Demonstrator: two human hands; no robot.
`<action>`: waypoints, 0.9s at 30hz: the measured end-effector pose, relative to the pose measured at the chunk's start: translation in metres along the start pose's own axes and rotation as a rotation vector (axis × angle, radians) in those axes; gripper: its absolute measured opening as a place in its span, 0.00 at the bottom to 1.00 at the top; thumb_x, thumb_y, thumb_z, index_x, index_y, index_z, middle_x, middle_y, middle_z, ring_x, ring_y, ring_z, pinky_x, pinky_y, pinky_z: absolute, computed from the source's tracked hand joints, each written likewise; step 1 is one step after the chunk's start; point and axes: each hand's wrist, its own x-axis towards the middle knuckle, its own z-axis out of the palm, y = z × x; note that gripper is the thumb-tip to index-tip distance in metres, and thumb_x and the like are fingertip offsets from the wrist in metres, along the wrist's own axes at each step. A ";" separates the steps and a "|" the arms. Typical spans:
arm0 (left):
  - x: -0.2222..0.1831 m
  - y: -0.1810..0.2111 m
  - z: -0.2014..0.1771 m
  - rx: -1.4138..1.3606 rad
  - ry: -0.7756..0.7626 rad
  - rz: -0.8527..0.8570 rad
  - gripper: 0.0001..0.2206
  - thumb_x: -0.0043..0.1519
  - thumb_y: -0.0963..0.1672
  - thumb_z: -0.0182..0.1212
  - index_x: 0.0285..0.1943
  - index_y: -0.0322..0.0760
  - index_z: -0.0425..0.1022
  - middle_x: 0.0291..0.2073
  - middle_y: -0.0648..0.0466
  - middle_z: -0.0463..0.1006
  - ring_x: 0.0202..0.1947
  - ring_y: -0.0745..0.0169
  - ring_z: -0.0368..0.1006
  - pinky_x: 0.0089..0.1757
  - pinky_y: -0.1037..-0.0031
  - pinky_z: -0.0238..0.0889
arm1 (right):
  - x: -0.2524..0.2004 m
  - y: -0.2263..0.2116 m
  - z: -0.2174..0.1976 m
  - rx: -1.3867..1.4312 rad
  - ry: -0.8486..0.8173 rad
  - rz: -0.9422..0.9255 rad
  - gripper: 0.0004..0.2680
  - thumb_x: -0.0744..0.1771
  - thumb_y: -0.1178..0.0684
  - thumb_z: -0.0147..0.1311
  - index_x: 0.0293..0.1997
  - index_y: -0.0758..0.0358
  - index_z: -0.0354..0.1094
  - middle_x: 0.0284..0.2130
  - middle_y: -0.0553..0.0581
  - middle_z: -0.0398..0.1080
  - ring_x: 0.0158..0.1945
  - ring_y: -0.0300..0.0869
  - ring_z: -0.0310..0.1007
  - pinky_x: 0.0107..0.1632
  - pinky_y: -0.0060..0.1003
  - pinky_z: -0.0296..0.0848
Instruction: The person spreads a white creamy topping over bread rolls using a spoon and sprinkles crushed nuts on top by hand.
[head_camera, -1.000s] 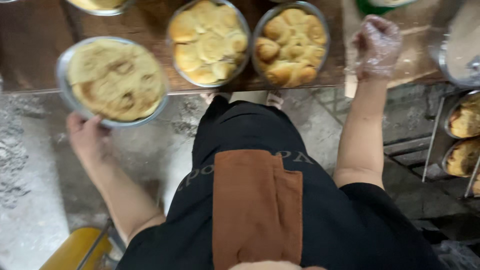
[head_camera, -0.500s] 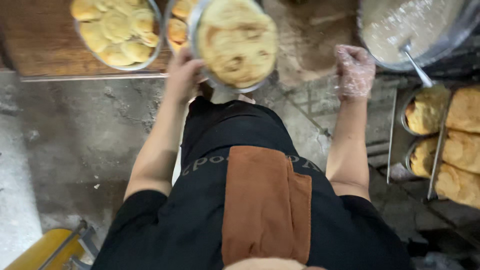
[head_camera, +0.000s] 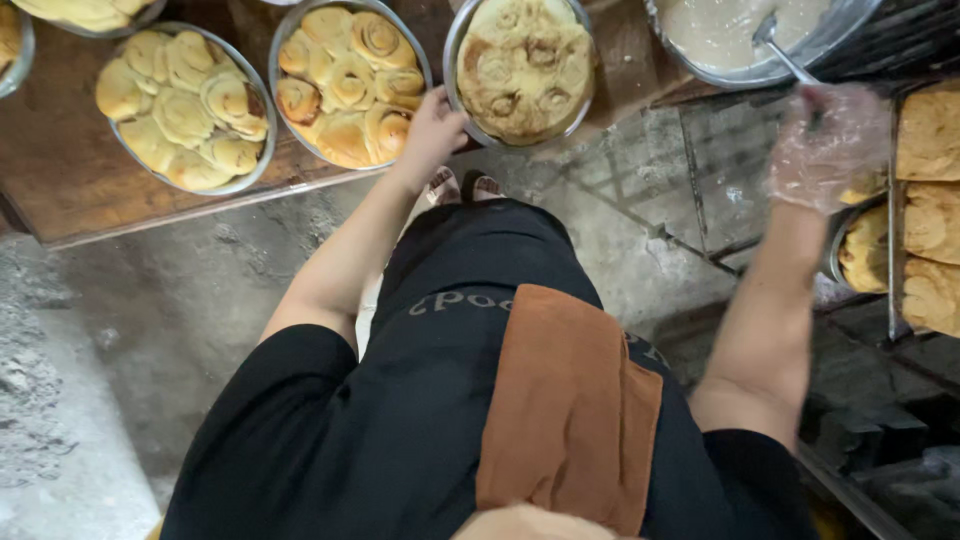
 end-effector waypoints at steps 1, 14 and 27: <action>-0.008 0.003 -0.002 0.138 -0.008 0.064 0.26 0.61 0.42 0.60 0.68 0.35 0.58 0.46 0.58 0.77 0.40 0.68 0.75 0.37 0.78 0.69 | 0.008 0.005 0.005 0.062 0.080 0.008 0.07 0.63 0.60 0.61 0.44 0.58 0.78 0.39 0.54 0.75 0.46 0.45 0.75 0.48 0.42 0.74; -0.051 0.034 0.030 1.049 0.327 0.385 0.30 0.61 0.45 0.63 0.71 0.25 0.59 0.54 0.34 0.72 0.53 0.32 0.71 0.53 0.55 0.66 | 0.022 -0.091 0.067 0.839 -0.558 -0.042 0.13 0.69 0.51 0.59 0.59 0.61 0.73 0.52 0.62 0.74 0.55 0.52 0.75 0.57 0.43 0.74; -0.056 -0.047 0.112 -0.083 0.417 0.013 0.13 0.61 0.39 0.59 0.51 0.28 0.62 0.36 0.46 0.80 0.32 0.62 0.85 0.30 0.75 0.80 | 0.032 -0.121 0.210 1.456 -0.895 0.819 0.27 0.66 0.51 0.62 0.71 0.67 0.51 0.60 0.68 0.67 0.61 0.52 0.72 0.62 0.44 0.74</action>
